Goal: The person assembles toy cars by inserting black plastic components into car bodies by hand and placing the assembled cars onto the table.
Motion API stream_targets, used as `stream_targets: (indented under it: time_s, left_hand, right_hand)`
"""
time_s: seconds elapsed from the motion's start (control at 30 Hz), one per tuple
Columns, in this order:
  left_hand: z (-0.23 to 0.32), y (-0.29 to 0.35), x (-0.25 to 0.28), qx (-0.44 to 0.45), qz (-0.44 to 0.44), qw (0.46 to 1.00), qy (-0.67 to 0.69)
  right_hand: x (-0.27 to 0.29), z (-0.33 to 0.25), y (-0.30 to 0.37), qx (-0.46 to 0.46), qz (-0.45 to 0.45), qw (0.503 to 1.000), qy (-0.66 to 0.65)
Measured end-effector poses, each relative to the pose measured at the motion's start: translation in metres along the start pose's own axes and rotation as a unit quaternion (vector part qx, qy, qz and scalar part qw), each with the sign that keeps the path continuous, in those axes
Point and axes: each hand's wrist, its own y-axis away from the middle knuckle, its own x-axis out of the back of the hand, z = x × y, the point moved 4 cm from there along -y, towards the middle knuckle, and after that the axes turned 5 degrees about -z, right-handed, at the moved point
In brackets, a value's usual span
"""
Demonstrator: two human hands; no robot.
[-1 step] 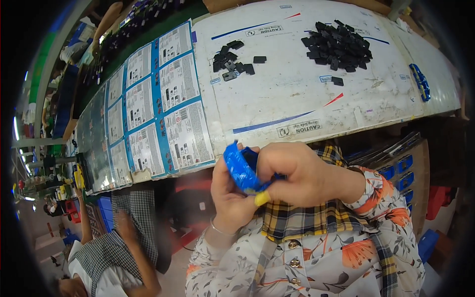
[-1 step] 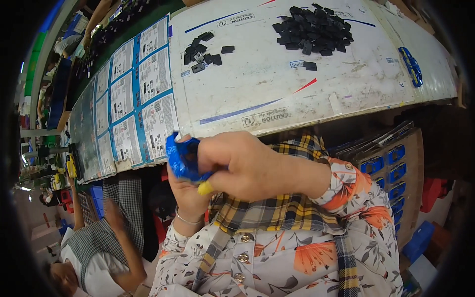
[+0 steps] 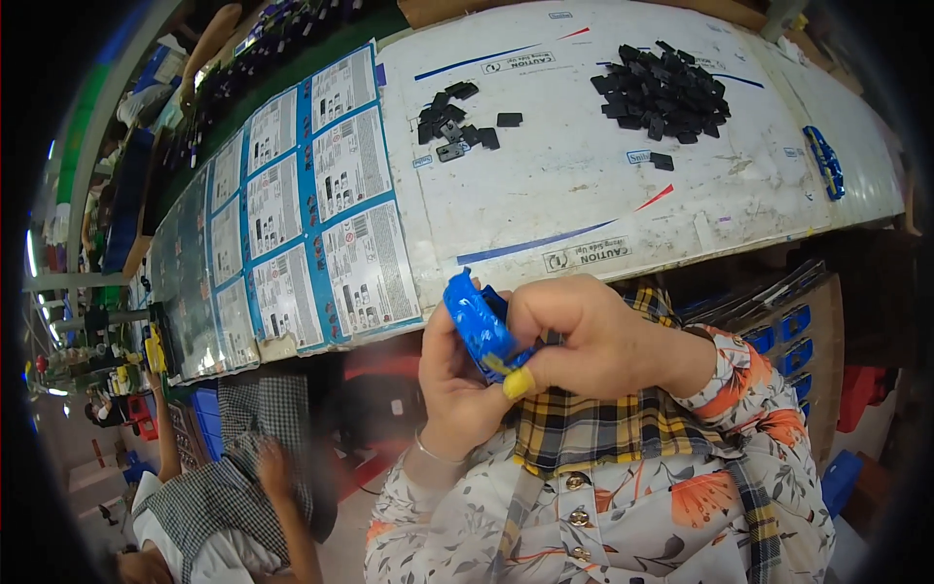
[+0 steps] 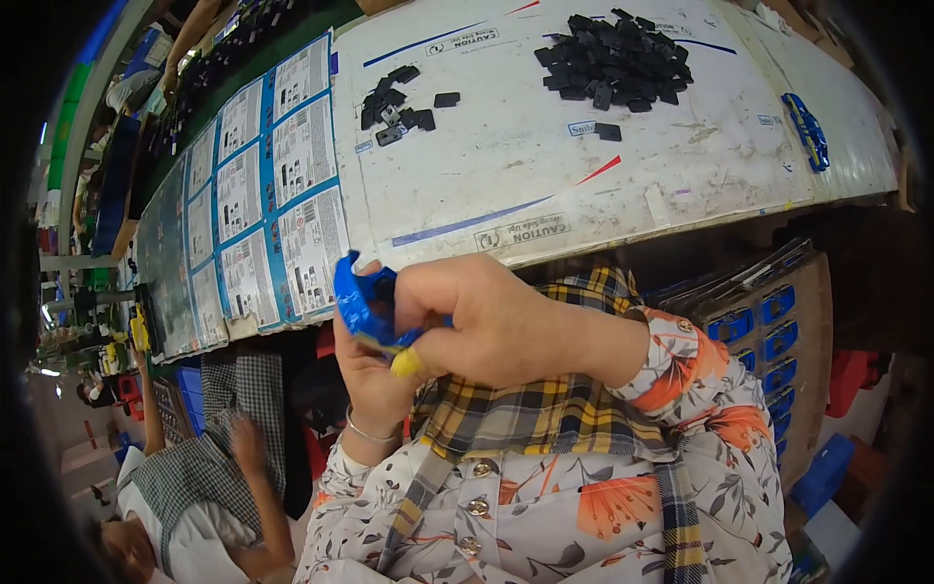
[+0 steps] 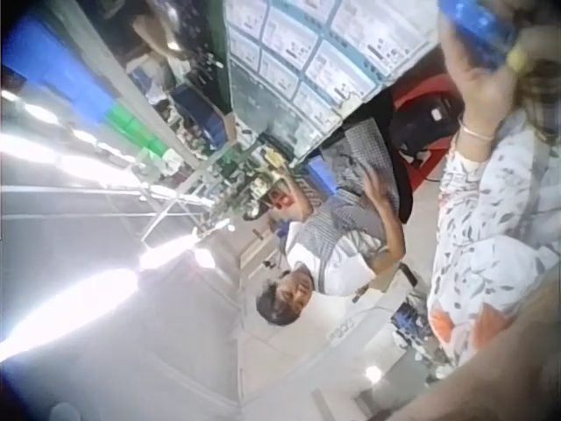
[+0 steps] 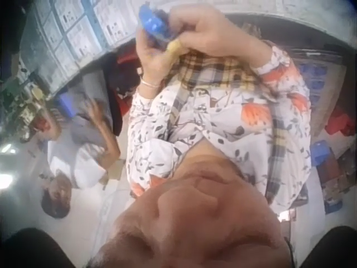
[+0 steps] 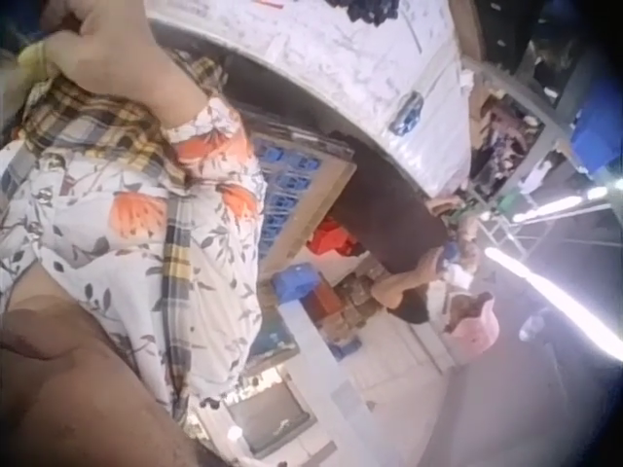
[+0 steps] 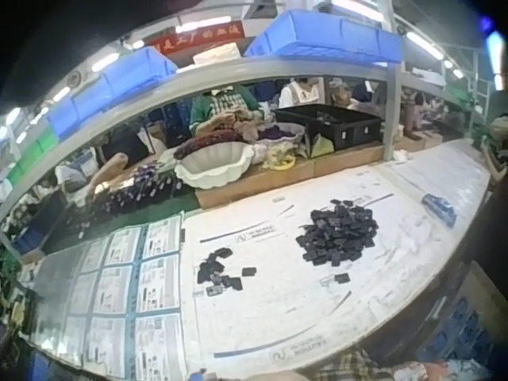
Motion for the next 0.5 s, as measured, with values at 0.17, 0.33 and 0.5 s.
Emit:
stream_targets:
  time_s: [0.17,0.33,0.5]
  left_hand:
    - [-0.001,-0.006,-0.006,0.031,-0.023,0.998,-0.04]
    - [-0.006,-0.009,-0.002,0.091,-0.026,0.995,0.008]
    - [-0.006,-0.009,0.011,0.118,0.07,0.99,0.04]
  right_hand:
    - [0.001,0.026,0.001,-0.077,0.015,0.967,-0.241]
    - [0.0,0.039,-0.002,-0.118,0.016,0.964,-0.239]
    - [-0.005,0.036,-0.007,-0.066,0.02,0.98,-0.185]
